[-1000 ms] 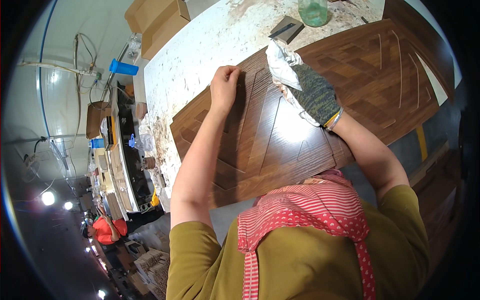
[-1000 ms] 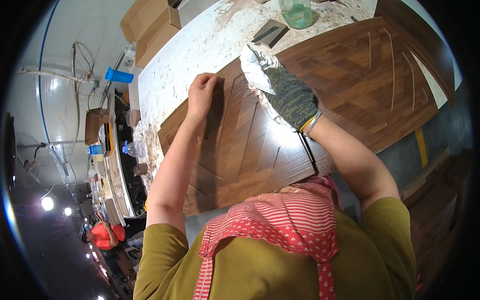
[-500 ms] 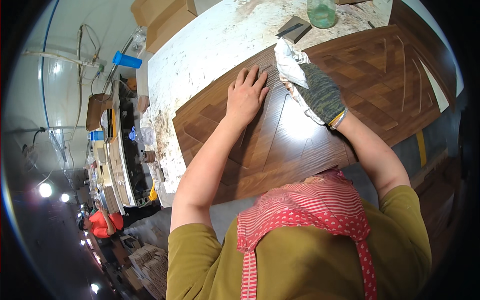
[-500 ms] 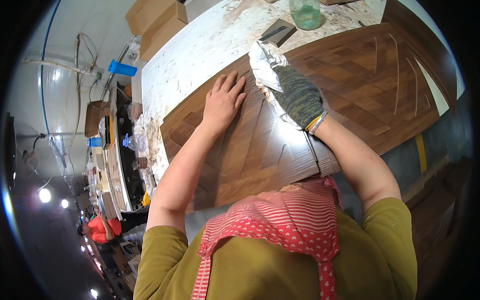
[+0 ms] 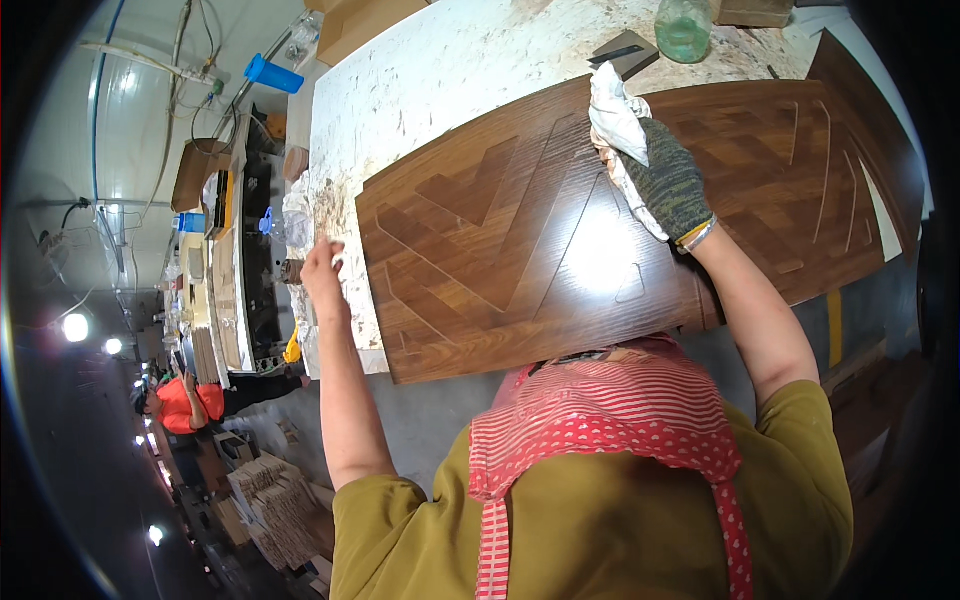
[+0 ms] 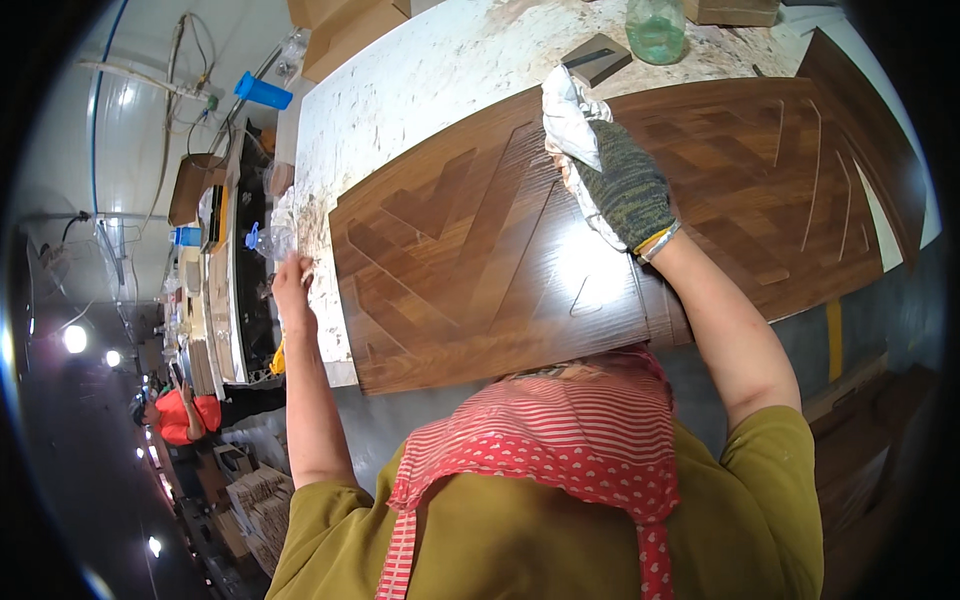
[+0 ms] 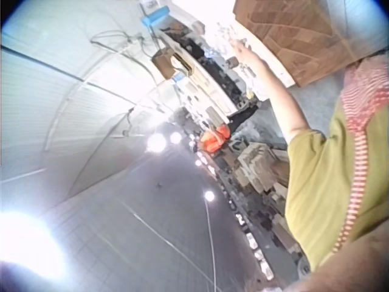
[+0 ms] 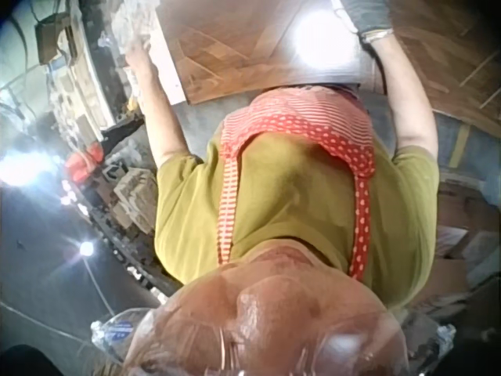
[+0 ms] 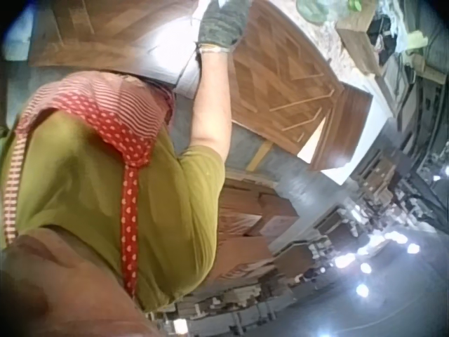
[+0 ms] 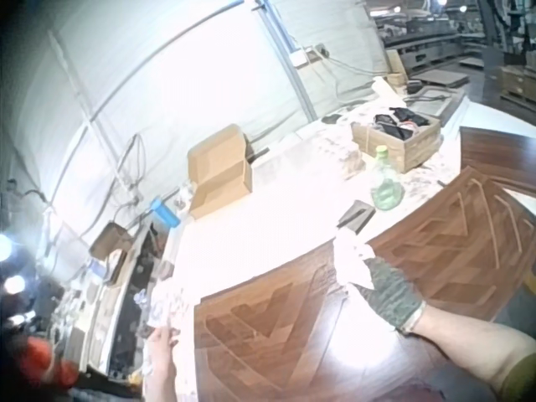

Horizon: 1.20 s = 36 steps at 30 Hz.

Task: The person wipes two decorative wooden panels with a cloth, applying liquid from a bottle to the cloth and panels while using a small block to treat specific areas.

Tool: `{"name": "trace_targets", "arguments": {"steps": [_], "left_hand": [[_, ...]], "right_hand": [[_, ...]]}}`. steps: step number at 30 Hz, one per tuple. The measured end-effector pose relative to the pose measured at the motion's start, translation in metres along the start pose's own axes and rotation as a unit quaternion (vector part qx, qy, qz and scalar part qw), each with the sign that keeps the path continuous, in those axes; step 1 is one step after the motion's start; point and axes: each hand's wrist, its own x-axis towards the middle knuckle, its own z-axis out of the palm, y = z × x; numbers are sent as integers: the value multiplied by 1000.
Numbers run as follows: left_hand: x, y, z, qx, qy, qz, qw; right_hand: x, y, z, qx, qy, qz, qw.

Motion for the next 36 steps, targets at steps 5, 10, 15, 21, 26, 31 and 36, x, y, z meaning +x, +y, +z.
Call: {"name": "trace_targets", "arguments": {"steps": [5, 10, 15, 21, 26, 31, 36], "left_hand": [[-10, -37, 6, 157, -45, 78, 983], [-25, -58, 36, 251, -90, 84, 960], [-33, -58, 34, 251, -92, 78, 960], [-32, -62, 34, 245, -88, 68, 963], [-34, -44, 35, 229, -96, 28, 968], [-43, 5, 71, 254, -98, 321, 907], [-69, 87, 192, 226, -227, 495, 808]], "right_hand": [[2, -6, -3, 130, -31, 105, 986], [3, -36, -13, 455, -54, 185, 869], [4, -23, -6, 513, -73, 203, 831], [4, -35, -5, 611, -44, 282, 739], [4, -11, 15, 580, -97, 263, 765], [-2, -18, 0, 214, -47, 154, 963], [-8, -7, -6, 41, -23, 79, 996]]}}
